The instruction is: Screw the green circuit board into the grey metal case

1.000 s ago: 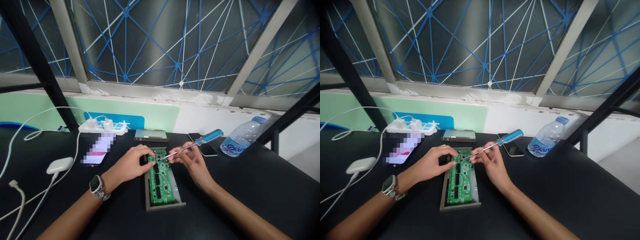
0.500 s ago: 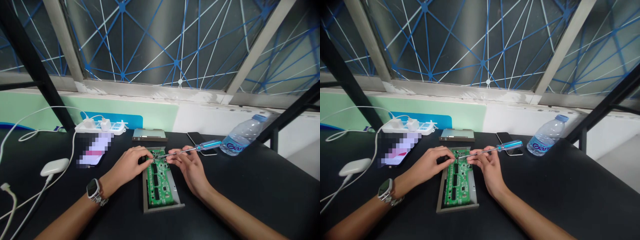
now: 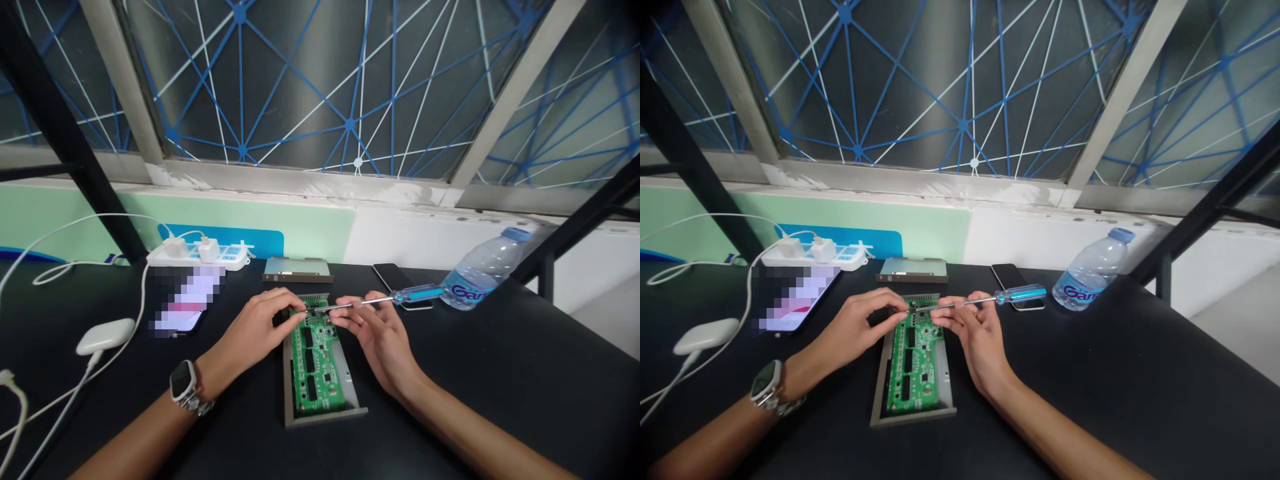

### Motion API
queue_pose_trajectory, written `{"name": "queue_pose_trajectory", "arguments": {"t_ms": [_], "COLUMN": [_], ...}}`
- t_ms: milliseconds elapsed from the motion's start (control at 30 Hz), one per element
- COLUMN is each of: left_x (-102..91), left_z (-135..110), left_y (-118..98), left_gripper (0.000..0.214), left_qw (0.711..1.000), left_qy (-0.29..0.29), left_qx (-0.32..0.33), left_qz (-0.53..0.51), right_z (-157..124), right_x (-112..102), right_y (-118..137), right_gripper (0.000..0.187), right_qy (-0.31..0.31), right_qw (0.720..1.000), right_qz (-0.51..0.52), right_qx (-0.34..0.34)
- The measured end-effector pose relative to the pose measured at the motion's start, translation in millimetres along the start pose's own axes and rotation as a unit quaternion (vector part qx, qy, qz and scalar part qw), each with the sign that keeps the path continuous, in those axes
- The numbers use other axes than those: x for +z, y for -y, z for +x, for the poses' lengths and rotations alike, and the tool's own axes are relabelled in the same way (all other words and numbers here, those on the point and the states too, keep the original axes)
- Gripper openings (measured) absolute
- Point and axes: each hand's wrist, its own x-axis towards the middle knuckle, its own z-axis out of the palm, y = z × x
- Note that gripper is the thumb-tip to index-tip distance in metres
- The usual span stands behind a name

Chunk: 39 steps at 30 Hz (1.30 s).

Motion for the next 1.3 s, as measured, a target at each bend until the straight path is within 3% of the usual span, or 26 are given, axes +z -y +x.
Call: {"name": "queue_pose_trajectory", "arguments": {"t_ms": [267, 600, 767, 900, 1033, 1300], "left_x": [-1.9, 4.1, -6.7, -37.1, -62.6, -55.6], "left_z": [0, -5, -3, 3, 3, -6], "left_y": [1, -4, -5, 11, 38, 65], "left_gripper": [0.013, 0.011, 0.015, 0.014, 0.009, 0.012], "left_qw": [1.0, 0.999, 1.0, 0.998, 0.989, 0.98], "left_qy": [0.013, 0.006, 0.02, 0.002, 0.058, 0.129], "left_qx": [0.006, -0.028, 0.006, 0.029, -0.015, -0.061], "left_qz": [-0.022, -0.029, 0.002, 0.063, 0.139, 0.138], "right_z": [-1, 1, 3, 7, 8, 4], "right_x": [0, -5, -5, -9, -10, -6], "right_y": [1, 0, 6, 15, 15, 6], "right_gripper": [0.03, 0.026, 0.023, 0.023, 0.022, 0.025], "right_qy": [-0.001, -0.005, -0.024, -0.048, -0.051, -0.038], "right_qw": [1.0, 0.995, 0.993, 0.995, 0.996, 0.994], "right_qz": [0.016, 0.033, 0.028, 0.025, 0.008, -0.005], "right_qx": [0.014, 0.097, 0.112, 0.086, 0.078, 0.106]}}
